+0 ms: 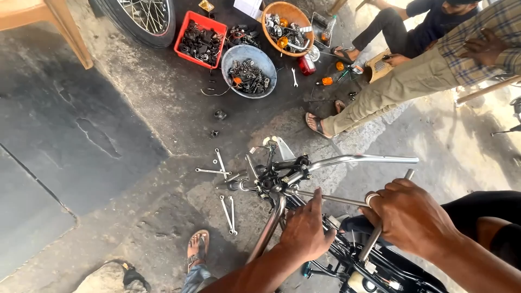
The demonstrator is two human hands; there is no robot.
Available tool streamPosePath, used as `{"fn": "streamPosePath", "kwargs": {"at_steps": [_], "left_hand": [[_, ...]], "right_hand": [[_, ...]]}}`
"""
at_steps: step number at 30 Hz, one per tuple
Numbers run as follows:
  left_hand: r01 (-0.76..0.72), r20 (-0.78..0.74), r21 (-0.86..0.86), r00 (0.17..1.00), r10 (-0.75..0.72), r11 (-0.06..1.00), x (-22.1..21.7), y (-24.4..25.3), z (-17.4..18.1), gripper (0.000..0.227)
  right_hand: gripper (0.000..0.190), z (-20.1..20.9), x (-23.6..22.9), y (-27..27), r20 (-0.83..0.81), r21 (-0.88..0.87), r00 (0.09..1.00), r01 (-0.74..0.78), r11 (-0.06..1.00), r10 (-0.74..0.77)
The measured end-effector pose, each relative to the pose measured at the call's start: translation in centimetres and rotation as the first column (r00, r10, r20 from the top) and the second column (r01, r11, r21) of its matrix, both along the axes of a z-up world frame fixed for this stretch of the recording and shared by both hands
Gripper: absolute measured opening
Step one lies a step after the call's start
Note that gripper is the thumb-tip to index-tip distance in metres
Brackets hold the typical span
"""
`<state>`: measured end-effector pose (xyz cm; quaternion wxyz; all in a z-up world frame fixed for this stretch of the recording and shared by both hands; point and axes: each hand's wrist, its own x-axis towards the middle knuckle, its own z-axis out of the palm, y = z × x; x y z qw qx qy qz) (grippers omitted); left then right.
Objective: Repairing or assembling the handlebar and front fork assembly of a motorcycle.
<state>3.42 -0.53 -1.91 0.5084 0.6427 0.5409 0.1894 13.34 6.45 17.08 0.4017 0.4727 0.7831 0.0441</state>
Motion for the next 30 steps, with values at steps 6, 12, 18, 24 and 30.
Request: {"fn": "streamPosePath", "kwargs": {"at_steps": [6,12,18,24,30], "left_hand": [[-0.034,0.067,0.051,0.997,0.031,0.998,0.4,-0.2,0.3,0.11],[-0.066,0.051,0.105,0.997,0.061,0.992,0.8,-0.3,-0.4,0.111],[-0.092,0.08,0.128,0.993,0.082,0.987,0.2,-0.1,-0.2,0.103],[-0.137,0.083,0.091,0.988,0.129,0.986,-0.4,0.1,0.8,0.091],[-0.24,0.153,0.201,0.965,0.212,0.95,0.2,0.1,-1.1,0.084]], "right_hand": [[0.041,0.6,-0.9,0.0,0.083,-0.05,0.973,0.219,0.974,-0.214],[0.052,-1.8,2.6,2.2,-0.192,-0.454,0.55,0.685,0.57,-0.813],[0.039,-1.3,1.2,1.1,-0.466,-0.413,0.288,0.766,0.493,-0.837],[0.088,1.8,4.2,0.2,0.234,0.23,0.702,-0.712,0.664,0.673],[0.112,1.6,6.0,3.8,-0.076,-0.183,0.616,-0.781,0.597,0.784]]}}
